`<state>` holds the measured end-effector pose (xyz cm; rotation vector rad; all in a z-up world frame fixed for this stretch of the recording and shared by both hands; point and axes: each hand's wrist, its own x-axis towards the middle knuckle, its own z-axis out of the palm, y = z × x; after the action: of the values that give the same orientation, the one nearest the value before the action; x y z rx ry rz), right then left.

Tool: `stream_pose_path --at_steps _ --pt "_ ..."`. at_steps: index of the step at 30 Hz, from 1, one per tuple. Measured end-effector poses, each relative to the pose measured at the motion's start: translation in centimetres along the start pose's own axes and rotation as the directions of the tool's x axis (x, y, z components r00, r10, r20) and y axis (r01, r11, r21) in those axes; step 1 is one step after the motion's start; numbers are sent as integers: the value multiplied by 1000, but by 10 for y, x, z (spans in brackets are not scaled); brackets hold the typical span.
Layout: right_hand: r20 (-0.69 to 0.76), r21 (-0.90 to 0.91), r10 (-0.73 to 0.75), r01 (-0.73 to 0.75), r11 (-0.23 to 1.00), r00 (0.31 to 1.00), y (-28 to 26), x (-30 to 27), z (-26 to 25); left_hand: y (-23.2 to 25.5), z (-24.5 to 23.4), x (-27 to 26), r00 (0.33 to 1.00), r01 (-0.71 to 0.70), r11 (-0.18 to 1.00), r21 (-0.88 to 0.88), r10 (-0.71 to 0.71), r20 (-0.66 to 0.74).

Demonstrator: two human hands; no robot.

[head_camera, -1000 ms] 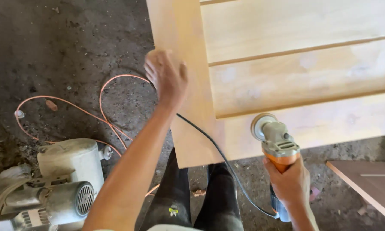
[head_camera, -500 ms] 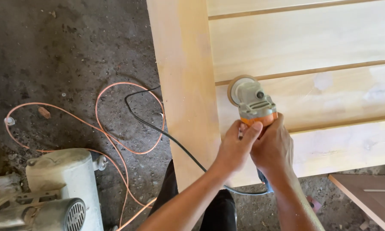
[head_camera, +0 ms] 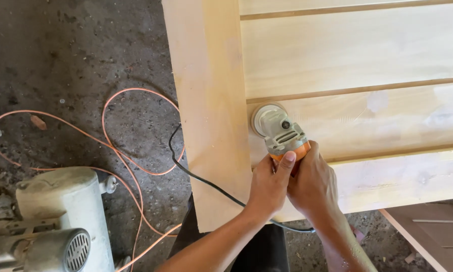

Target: Using a power sander to smooth the surface of a wooden door panel.

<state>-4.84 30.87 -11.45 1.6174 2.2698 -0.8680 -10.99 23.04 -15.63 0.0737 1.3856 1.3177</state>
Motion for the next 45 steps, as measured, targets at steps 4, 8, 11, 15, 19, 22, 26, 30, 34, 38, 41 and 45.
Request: stream_pose_path --at_steps 4,8,11,15,19,22,26,30,34,38,41,45 --pt "35 -10 2 -2 1000 999 26 9 -13 -14 28 2 999 -32 999 -40 30 -41" --pt "80 -46 51 -48 998 995 58 15 -31 -21 64 4 997 5 998 69 0 -75" --pt "69 -57 55 -51 997 996 85 29 -46 -11 94 17 999 -25 999 39 26 -46" --pt "-5 1 117 -117 993 993 111 29 -54 -7 118 28 997 62 963 262 -71 25" --pt "-38 30 179 -178 984 983 99 23 -48 9 104 19 989 -41 995 86 29 145" --pt "-9 69 153 -152 986 988 66 19 -26 0 65 15 997 -11 1000 2 11 74" --pt "85 56 11 -16 998 996 44 14 -17 -32 42 8 999 22 984 -177 -29 -33" --pt "96 -22 66 -64 998 993 47 19 -25 -31 55 8 1000 -12 999 -38 11 -25" --pt "44 -6 97 -97 995 994 36 15 -15 -6 36 8 1000 -1 1000 -15 2 19" --pt "50 -21 -26 27 999 998 21 20 -16 -30 23 8 998 -37 991 -129 29 -64" --pt "99 -19 -66 68 997 993 28 25 -31 -35 37 9 998 -34 986 -164 25 -58" --pt "162 -22 -39 43 999 986 61 38 -59 -46 83 21 997 -11 985 -173 -2 -75"
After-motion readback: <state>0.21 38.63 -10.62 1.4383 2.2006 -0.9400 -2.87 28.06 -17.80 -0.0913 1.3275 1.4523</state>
